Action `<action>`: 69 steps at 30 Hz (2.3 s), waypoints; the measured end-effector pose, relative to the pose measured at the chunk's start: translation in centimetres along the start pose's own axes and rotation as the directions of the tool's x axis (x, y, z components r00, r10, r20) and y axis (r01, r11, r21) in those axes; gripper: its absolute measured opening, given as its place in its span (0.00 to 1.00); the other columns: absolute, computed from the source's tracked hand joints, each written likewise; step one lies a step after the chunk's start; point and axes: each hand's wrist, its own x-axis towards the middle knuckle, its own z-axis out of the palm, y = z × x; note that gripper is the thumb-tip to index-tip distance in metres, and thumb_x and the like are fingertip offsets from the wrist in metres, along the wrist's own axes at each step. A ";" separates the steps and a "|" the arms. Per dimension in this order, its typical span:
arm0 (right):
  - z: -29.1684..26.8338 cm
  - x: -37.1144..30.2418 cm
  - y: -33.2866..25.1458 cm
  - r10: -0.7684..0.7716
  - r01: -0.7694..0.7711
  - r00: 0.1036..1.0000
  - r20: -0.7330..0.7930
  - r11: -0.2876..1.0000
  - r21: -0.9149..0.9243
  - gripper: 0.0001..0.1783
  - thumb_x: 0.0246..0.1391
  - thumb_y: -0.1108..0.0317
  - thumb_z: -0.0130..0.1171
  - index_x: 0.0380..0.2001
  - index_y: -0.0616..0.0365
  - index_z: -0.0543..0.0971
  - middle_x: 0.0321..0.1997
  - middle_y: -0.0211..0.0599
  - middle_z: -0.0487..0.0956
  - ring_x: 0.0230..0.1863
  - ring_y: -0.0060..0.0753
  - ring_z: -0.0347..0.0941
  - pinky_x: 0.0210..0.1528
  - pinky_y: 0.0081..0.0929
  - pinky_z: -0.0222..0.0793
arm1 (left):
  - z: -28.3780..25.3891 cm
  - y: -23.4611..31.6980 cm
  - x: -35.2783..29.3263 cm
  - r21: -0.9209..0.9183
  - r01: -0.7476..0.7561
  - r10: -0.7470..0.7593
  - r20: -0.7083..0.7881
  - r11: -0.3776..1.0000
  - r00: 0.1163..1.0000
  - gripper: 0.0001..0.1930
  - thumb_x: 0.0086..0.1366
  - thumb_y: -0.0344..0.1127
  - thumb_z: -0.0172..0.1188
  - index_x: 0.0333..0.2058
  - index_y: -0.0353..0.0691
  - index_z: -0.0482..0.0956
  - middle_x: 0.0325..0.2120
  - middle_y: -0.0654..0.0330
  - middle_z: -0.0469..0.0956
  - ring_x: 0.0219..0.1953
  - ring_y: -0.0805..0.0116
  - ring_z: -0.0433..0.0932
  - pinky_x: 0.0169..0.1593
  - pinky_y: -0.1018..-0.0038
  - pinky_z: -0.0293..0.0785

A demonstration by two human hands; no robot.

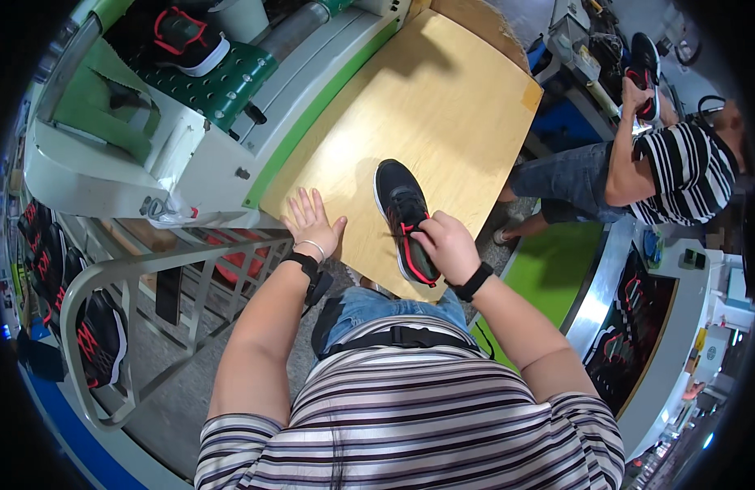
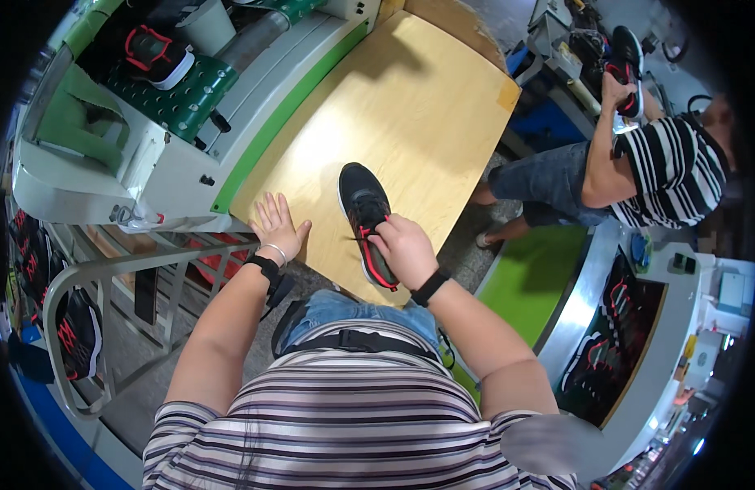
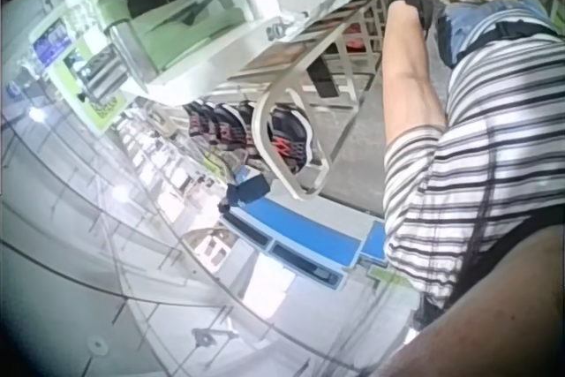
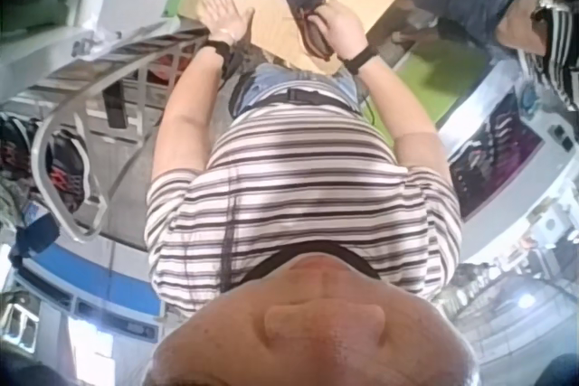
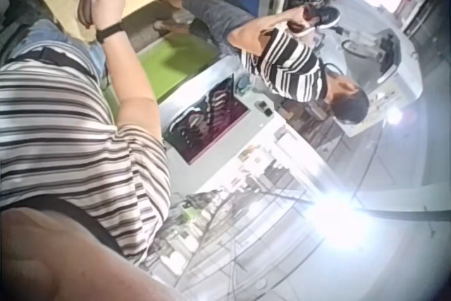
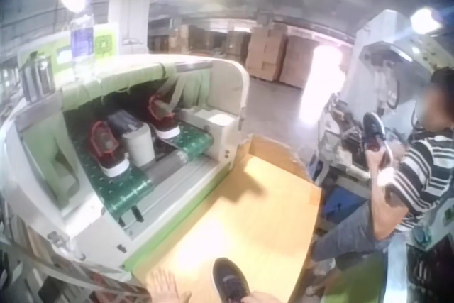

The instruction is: Checking and sorting finished shoes at a factory workstation, including tying laces and placing them into a machine.

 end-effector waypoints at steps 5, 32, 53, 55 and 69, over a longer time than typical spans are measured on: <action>-0.4 -1.6 -1.5 -0.006 0.010 1.000 0.026 0.991 -0.134 0.05 0.56 0.68 0.61 0.31 0.58 0.78 0.31 0.43 0.72 0.34 0.49 0.74 0.39 0.42 0.71 | 0.2 -0.2 0.0 -0.001 0.011 -0.011 0.000 1.000 1.000 0.51 0.70 0.65 0.46 0.75 0.42 0.28 0.75 0.46 0.21 0.76 0.38 0.19 0.71 0.33 0.24; -0.4 0.2 1.6 0.378 -0.450 0.883 0.278 0.850 0.273 0.54 0.46 0.59 0.76 0.69 0.68 0.57 0.64 0.60 0.66 0.68 0.51 0.63 0.70 0.37 0.60 | 0.3 -0.5 -0.3 0.002 0.001 -0.001 -0.015 1.000 1.000 0.51 0.70 0.66 0.44 0.75 0.40 0.29 0.75 0.45 0.22 0.76 0.37 0.22 0.70 0.32 0.28; 0.6 -7.3 5.9 0.580 -0.495 0.799 -0.158 0.784 0.376 0.43 0.50 0.66 0.69 0.68 0.59 0.63 0.59 0.56 0.75 0.61 0.53 0.72 0.63 0.40 0.67 | 0.3 -0.3 0.0 -0.041 -0.011 0.008 -0.068 0.999 0.998 0.53 0.65 0.65 0.53 0.75 0.39 0.36 0.75 0.41 0.29 0.75 0.33 0.27 0.71 0.34 0.30; 0.7 -7.8 6.8 0.565 -0.469 0.807 -0.174 0.790 0.395 0.44 0.50 0.66 0.69 0.68 0.59 0.62 0.59 0.57 0.74 0.61 0.56 0.71 0.63 0.42 0.67 | -0.7 0.3 0.3 -0.087 -0.057 0.052 -0.066 0.995 0.996 0.52 0.63 0.62 0.58 0.74 0.39 0.43 0.74 0.39 0.37 0.75 0.33 0.35 0.71 0.35 0.35; 0.8 -7.6 6.7 0.485 -0.394 0.853 -0.195 0.842 0.369 0.42 0.48 0.66 0.68 0.66 0.60 0.65 0.59 0.54 0.74 0.59 0.57 0.70 0.63 0.45 0.66 | -10.1 14.0 15.0 -0.864 0.009 0.166 0.106 0.503 0.980 0.52 0.55 0.65 0.71 0.68 0.38 0.58 0.57 0.47 0.71 0.55 0.54 0.75 0.54 0.53 0.73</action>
